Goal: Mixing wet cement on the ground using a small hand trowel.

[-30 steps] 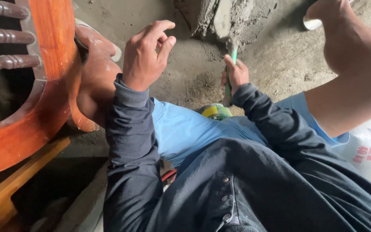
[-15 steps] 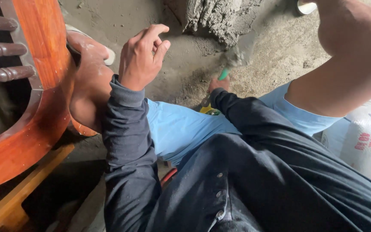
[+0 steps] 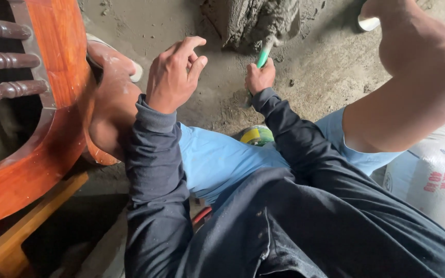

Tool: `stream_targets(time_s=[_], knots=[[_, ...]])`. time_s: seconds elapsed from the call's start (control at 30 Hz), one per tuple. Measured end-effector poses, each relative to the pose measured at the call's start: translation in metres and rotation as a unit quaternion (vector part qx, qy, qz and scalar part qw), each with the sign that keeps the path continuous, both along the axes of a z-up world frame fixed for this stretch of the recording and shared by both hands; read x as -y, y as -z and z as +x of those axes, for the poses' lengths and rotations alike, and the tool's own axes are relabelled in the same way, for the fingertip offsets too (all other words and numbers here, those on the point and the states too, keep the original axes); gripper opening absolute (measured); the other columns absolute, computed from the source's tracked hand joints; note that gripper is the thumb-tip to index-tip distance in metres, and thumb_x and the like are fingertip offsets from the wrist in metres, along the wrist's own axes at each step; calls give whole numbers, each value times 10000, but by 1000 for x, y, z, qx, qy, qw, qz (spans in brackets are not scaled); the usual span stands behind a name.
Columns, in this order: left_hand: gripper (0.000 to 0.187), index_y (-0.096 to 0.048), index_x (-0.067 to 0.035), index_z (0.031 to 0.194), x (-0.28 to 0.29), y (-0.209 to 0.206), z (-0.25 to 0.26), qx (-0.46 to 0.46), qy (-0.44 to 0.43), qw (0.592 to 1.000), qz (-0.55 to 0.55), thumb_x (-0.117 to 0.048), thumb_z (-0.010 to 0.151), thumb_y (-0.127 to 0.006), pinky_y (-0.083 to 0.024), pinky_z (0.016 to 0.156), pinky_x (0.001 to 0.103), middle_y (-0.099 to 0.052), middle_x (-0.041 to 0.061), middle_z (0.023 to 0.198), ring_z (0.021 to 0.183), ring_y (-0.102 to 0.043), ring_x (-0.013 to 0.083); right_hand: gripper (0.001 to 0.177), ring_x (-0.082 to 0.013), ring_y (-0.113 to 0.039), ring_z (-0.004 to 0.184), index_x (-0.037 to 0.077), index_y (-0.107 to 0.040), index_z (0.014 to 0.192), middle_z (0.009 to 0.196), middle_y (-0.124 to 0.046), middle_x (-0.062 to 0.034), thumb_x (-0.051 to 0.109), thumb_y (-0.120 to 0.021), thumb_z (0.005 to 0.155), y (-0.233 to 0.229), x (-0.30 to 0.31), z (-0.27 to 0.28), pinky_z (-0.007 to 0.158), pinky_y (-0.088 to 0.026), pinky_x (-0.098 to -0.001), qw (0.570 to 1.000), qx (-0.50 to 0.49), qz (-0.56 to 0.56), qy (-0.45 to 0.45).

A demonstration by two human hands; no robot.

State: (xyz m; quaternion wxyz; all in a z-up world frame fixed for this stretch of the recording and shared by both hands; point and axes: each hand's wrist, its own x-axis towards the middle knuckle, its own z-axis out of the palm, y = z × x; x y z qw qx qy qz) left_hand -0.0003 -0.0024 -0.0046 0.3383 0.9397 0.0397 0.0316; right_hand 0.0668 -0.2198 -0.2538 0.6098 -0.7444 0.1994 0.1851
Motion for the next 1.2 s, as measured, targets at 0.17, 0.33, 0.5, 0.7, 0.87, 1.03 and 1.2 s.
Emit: stream_targets(time_s=[0.17,0.33,0.5,0.7,0.87,1.03,1.2], knots=[[236,-619,-132,1259,0,3,0,-12,-9,1000,4,-180,1028,-626,-494,637,441,-684,26,859,695,-638,252,469,-219,-633,712,23,-370,1299,1003,-612,-167,-57,-543,871,17,6,21,582,-646,-355,935,30,-133,-326],[229,-621,-133,1243,1,3,5,-24,-7,1000,14,-174,1018,-631,-501,596,439,-686,37,839,675,-651,243,832,-292,-666,934,16,105,1627,1187,-648,-273,7,-397,964,-23,-8,36,816,-602,-405,801,-140,-305,-496],[248,-632,-129,1252,6,8,7,-49,7,998,34,-175,1010,-648,-499,570,457,-665,29,812,689,-639,286,783,-374,-656,1043,-111,109,1545,1249,-611,-280,67,-382,962,15,14,77,816,-584,-471,681,-112,-376,-619],[264,-630,-129,1259,3,9,4,-61,-5,998,30,-166,998,-644,-503,587,470,-664,25,792,697,-641,291,392,-140,-555,567,-50,-443,1269,962,-584,-152,-26,-621,920,-112,39,84,370,-486,-274,878,-150,-99,-445],[255,-629,-128,1263,3,2,0,-63,-8,998,30,-162,1011,-631,-510,561,454,-657,40,830,694,-639,271,424,-170,-610,527,-100,-425,1306,920,-619,-171,-64,-537,898,-98,48,93,342,-551,-310,901,27,-156,-404],[254,-620,-131,1262,2,6,-2,-51,-10,998,29,-163,1010,-633,-497,580,460,-663,32,806,691,-639,287,484,-199,-622,692,-61,-348,1415,1086,-637,-221,-39,-425,938,-57,38,91,511,-568,-295,815,-85,-287,-495],[251,-615,-132,1263,4,3,-2,-58,-4,998,27,-170,1014,-614,-504,591,457,-659,29,809,701,-645,285,510,-317,-648,911,-34,-489,1341,1153,-641,-221,130,-486,858,-82,59,85,735,-577,-425,694,-34,-353,-626]])
